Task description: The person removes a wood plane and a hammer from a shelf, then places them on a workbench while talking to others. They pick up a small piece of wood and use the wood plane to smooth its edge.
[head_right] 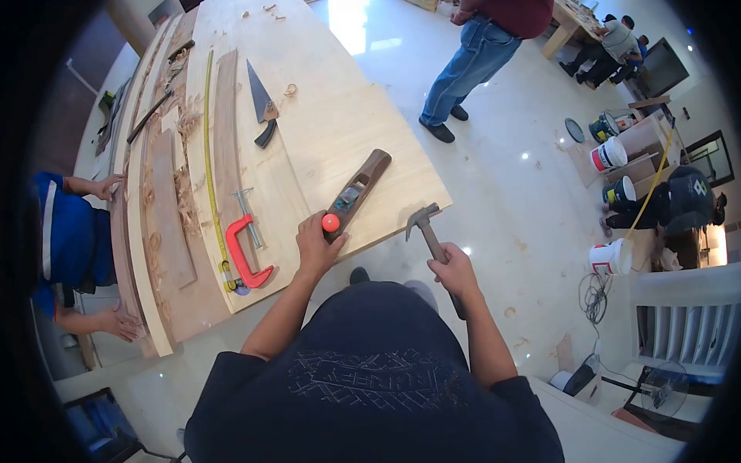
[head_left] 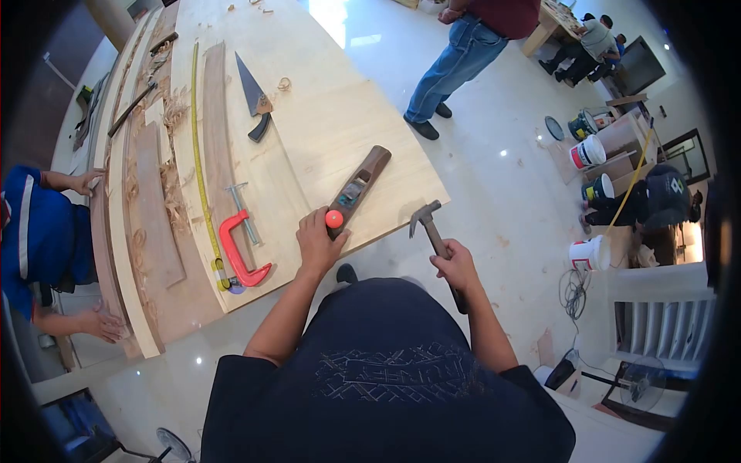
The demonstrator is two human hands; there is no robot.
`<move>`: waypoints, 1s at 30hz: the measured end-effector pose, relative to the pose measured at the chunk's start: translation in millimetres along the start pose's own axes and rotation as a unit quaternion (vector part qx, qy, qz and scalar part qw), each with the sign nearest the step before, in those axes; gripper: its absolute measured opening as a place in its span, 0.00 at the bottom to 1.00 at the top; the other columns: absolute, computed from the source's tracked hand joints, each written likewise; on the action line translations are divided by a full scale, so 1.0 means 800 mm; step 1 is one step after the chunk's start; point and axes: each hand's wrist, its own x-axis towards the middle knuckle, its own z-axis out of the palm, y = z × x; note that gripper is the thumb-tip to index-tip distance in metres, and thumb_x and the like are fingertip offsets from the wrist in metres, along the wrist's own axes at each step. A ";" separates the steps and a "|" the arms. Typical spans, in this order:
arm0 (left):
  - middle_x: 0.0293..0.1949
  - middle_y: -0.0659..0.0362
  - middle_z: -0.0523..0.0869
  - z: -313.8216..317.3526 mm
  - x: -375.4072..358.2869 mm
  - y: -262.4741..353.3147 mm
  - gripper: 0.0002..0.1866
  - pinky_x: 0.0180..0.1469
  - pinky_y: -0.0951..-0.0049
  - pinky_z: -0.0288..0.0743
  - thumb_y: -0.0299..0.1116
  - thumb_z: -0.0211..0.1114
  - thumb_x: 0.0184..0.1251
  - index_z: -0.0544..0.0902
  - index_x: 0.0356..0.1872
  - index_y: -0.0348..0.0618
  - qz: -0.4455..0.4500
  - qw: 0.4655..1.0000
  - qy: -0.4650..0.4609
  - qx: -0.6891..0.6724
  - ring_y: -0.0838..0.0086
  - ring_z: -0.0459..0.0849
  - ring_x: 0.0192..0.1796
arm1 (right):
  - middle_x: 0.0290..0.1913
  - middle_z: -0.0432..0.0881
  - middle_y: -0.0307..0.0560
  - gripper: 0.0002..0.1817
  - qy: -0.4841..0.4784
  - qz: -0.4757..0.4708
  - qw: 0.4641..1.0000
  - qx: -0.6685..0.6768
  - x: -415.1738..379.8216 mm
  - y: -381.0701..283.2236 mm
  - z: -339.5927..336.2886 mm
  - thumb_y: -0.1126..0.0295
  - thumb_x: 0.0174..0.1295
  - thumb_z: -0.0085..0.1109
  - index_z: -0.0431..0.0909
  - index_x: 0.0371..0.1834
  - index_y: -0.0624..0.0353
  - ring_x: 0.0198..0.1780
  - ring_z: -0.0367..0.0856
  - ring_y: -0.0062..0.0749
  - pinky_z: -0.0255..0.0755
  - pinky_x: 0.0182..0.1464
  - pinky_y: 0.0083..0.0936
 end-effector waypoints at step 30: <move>0.51 0.51 0.82 -0.037 -0.020 0.075 0.21 0.57 0.65 0.82 0.33 0.63 0.73 0.74 0.60 0.31 -0.257 0.756 0.071 -0.598 0.66 0.85 0.51 | 0.63 0.76 0.55 0.32 -0.154 -0.089 0.978 0.112 0.208 -0.088 0.031 0.53 0.69 0.62 0.70 0.66 0.67 0.62 0.77 0.37 0.73 0.59 0.31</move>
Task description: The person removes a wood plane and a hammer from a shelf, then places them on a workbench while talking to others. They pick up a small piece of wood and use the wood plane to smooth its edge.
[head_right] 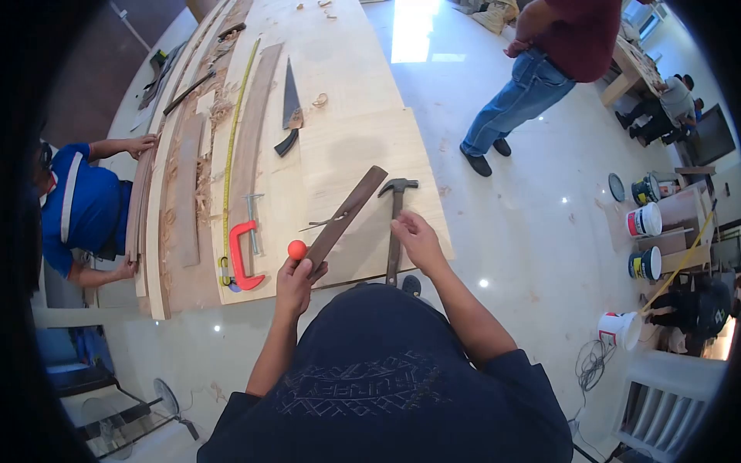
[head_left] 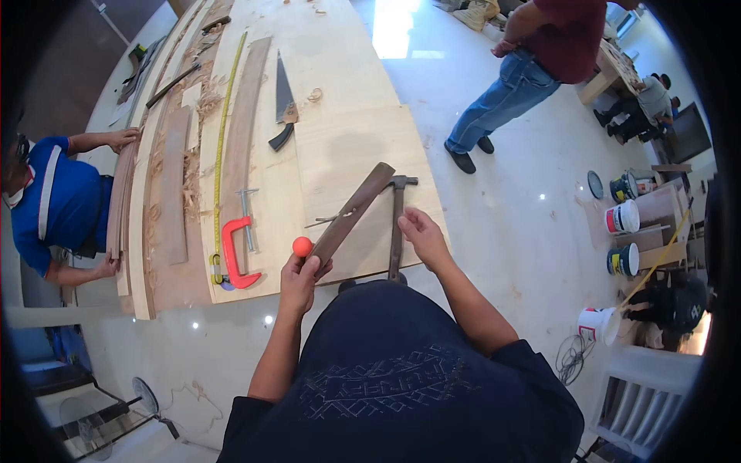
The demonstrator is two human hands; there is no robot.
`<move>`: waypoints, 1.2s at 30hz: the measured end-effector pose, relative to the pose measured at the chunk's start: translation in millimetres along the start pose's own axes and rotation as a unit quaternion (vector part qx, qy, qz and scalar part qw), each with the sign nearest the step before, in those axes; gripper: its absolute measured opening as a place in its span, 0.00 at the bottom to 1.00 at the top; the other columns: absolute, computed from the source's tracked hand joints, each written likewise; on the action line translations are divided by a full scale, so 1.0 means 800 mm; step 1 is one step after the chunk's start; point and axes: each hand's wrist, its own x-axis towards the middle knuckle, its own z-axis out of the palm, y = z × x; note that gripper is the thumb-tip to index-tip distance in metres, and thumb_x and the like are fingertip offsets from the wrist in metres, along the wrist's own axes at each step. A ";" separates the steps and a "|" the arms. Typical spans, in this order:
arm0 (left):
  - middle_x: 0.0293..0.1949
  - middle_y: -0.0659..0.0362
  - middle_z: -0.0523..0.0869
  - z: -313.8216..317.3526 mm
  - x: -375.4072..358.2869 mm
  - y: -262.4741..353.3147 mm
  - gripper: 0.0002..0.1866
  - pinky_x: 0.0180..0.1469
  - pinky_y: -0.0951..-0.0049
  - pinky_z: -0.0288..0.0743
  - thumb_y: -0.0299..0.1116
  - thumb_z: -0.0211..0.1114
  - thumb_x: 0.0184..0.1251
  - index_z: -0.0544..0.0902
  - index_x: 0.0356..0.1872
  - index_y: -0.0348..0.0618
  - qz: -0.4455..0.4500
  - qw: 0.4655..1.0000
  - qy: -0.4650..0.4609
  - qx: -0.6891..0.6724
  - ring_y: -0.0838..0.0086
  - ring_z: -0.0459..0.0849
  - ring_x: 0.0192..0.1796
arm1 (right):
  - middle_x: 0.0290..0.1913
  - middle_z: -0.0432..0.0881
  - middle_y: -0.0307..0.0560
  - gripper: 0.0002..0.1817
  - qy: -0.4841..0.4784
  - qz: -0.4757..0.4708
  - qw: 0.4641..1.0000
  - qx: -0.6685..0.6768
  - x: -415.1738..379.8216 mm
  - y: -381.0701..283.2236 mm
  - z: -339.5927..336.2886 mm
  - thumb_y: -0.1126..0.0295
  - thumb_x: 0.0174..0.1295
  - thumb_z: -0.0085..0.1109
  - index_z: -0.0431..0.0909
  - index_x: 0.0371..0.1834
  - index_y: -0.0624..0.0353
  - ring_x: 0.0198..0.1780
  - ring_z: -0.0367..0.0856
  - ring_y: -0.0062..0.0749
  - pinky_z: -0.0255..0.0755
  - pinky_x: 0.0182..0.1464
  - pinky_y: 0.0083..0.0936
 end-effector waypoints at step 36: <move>0.64 0.43 0.70 0.040 0.055 -0.019 0.38 0.65 0.57 0.73 0.12 0.69 0.49 0.70 0.67 0.38 0.435 0.738 -0.045 0.514 0.49 0.73 0.65 | 0.62 0.79 0.53 0.22 -0.061 -0.060 0.913 0.398 -0.016 -0.014 -0.075 0.82 0.65 0.56 0.72 0.62 0.56 0.60 0.81 0.38 0.77 0.63 0.39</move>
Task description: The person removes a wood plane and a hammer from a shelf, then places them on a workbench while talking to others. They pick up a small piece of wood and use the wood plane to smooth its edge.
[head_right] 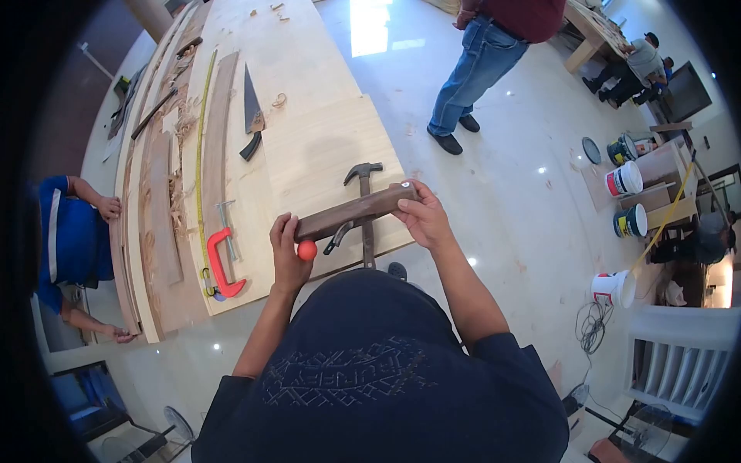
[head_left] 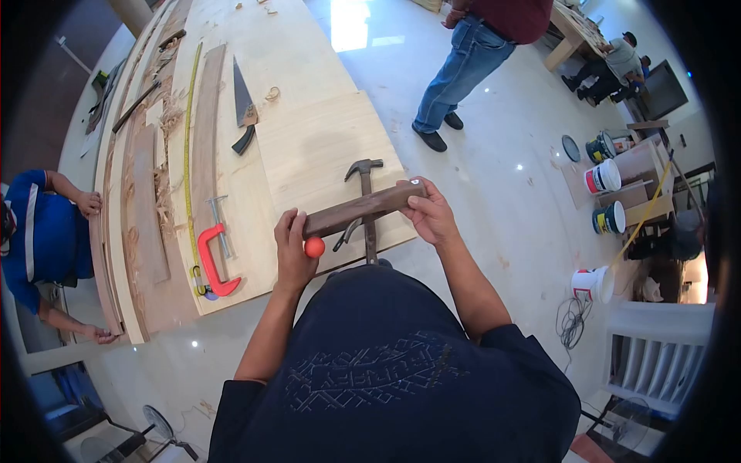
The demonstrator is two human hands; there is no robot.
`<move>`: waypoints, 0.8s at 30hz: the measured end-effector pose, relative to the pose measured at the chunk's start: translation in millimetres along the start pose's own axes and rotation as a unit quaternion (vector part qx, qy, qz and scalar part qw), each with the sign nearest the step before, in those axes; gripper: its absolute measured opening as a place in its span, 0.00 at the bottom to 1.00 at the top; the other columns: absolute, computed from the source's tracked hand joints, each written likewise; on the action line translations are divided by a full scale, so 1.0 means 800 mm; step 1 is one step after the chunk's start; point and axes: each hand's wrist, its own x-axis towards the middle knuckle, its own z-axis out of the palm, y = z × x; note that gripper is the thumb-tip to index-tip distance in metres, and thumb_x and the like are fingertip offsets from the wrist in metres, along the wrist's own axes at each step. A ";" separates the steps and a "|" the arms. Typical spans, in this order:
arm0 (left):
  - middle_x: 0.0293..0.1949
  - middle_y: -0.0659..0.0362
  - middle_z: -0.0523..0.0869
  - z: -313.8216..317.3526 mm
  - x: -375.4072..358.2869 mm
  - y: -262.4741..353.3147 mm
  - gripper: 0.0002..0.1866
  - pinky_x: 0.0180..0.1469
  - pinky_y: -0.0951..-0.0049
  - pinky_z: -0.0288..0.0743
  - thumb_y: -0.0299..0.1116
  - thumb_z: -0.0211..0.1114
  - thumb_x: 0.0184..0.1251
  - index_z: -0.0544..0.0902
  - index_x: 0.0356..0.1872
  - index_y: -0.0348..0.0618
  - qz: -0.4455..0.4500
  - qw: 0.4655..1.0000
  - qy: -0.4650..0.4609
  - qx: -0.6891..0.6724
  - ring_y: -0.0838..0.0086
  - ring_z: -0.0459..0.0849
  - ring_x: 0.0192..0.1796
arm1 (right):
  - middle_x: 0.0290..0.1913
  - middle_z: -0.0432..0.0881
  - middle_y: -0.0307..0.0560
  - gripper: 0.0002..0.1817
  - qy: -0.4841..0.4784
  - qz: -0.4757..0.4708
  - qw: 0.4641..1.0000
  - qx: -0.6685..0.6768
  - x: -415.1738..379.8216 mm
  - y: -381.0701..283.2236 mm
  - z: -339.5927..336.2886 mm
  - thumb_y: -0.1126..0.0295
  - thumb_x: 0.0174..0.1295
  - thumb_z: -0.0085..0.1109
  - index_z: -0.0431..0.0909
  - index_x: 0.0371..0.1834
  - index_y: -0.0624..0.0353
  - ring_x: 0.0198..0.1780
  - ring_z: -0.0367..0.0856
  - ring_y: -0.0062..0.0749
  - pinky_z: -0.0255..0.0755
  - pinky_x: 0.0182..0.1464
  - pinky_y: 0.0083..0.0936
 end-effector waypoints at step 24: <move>0.47 0.57 0.83 -0.012 0.031 0.023 0.30 0.48 0.74 0.78 0.35 0.74 0.65 0.71 0.63 0.33 -0.362 0.861 -0.108 -0.339 0.75 0.81 0.45 | 0.39 0.81 0.41 0.19 0.085 0.096 0.970 -0.205 0.016 -0.010 -0.017 0.62 0.72 0.57 0.68 0.62 0.52 0.32 0.82 0.26 0.78 0.32 0.23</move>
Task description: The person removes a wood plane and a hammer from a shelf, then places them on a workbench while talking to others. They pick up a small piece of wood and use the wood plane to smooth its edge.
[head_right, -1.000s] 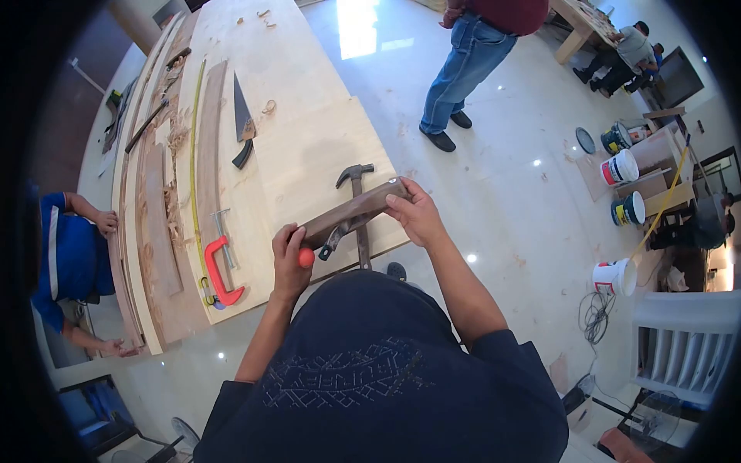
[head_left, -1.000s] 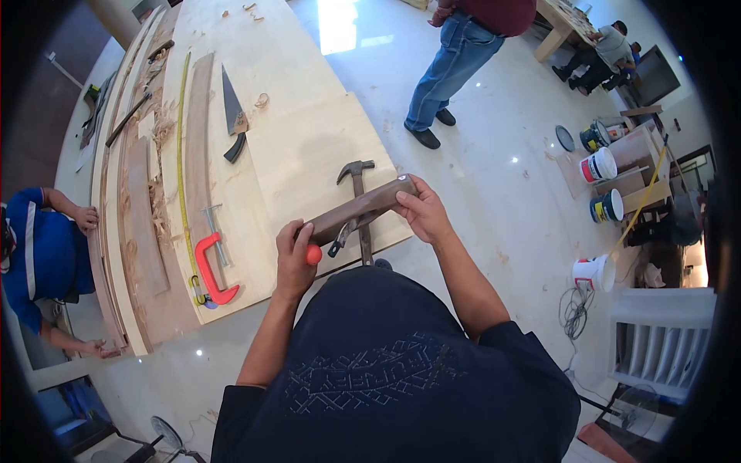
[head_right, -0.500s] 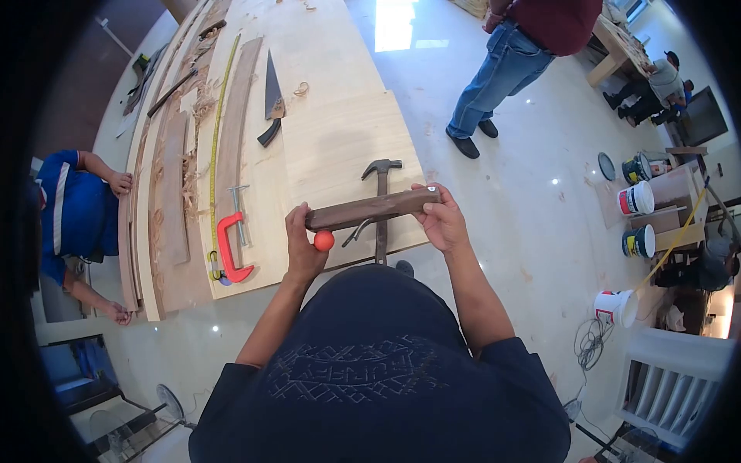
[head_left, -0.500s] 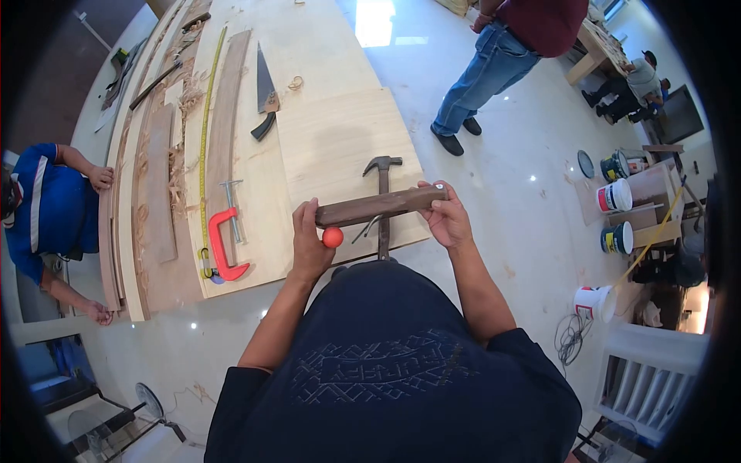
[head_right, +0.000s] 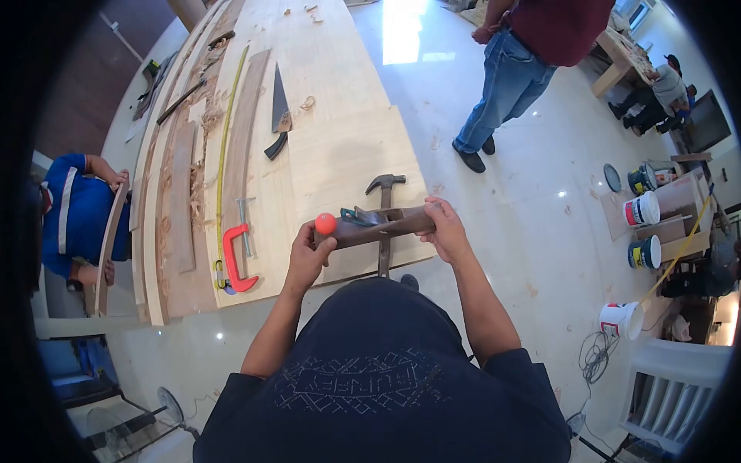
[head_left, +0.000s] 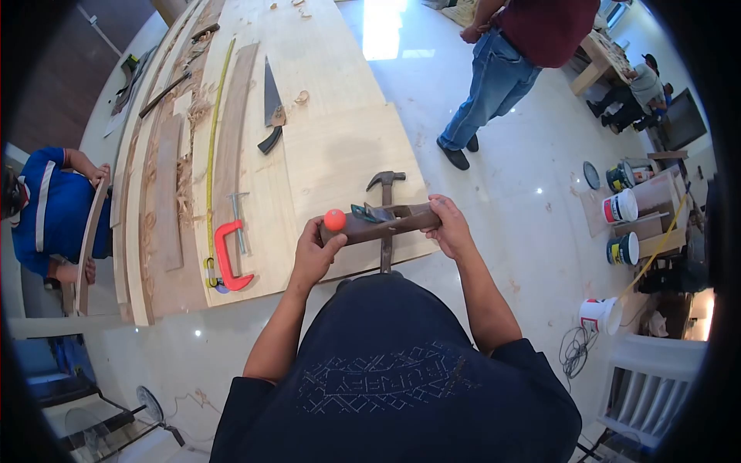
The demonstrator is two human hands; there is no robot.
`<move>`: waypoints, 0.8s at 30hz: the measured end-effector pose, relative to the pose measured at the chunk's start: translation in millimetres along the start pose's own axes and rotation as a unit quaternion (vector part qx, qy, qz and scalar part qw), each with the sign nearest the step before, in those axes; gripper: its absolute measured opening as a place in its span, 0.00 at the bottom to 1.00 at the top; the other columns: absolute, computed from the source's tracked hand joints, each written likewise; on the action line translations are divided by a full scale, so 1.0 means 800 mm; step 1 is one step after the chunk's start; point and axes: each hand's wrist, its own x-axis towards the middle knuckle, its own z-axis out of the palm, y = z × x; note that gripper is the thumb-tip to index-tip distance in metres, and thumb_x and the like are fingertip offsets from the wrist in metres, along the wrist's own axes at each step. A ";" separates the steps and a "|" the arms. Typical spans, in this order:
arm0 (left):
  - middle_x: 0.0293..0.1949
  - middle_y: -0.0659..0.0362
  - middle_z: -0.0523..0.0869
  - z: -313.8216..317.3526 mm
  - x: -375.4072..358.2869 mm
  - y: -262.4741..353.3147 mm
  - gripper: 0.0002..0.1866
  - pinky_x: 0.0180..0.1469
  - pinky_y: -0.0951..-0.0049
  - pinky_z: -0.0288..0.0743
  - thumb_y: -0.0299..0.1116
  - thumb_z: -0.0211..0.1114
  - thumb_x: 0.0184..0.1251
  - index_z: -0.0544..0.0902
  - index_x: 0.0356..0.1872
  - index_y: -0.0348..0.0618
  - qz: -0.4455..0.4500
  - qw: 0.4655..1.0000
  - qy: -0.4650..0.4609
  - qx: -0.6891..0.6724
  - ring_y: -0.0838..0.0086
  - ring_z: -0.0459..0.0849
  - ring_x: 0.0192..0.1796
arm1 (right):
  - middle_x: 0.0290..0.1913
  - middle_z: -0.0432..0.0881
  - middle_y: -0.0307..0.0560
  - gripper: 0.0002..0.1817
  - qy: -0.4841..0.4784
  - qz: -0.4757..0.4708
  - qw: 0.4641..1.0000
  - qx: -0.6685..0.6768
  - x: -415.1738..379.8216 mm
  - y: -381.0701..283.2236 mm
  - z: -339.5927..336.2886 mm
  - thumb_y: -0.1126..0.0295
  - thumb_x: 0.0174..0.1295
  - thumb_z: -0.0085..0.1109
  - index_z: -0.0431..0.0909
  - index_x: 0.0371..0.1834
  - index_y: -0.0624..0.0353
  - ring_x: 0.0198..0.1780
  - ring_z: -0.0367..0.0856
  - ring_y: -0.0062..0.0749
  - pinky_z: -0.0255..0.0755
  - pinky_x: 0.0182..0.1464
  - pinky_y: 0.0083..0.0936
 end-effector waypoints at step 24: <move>0.20 0.67 0.67 -0.008 -0.001 -0.021 0.27 0.15 0.80 0.63 0.58 0.53 0.78 0.77 0.35 0.39 -0.021 0.993 0.111 0.027 0.85 0.66 0.16 | 0.58 0.75 0.50 0.29 -0.123 -0.018 0.990 0.073 -0.002 -0.003 0.015 0.75 0.70 0.53 0.57 0.73 0.60 0.56 0.79 0.36 0.77 0.55 0.36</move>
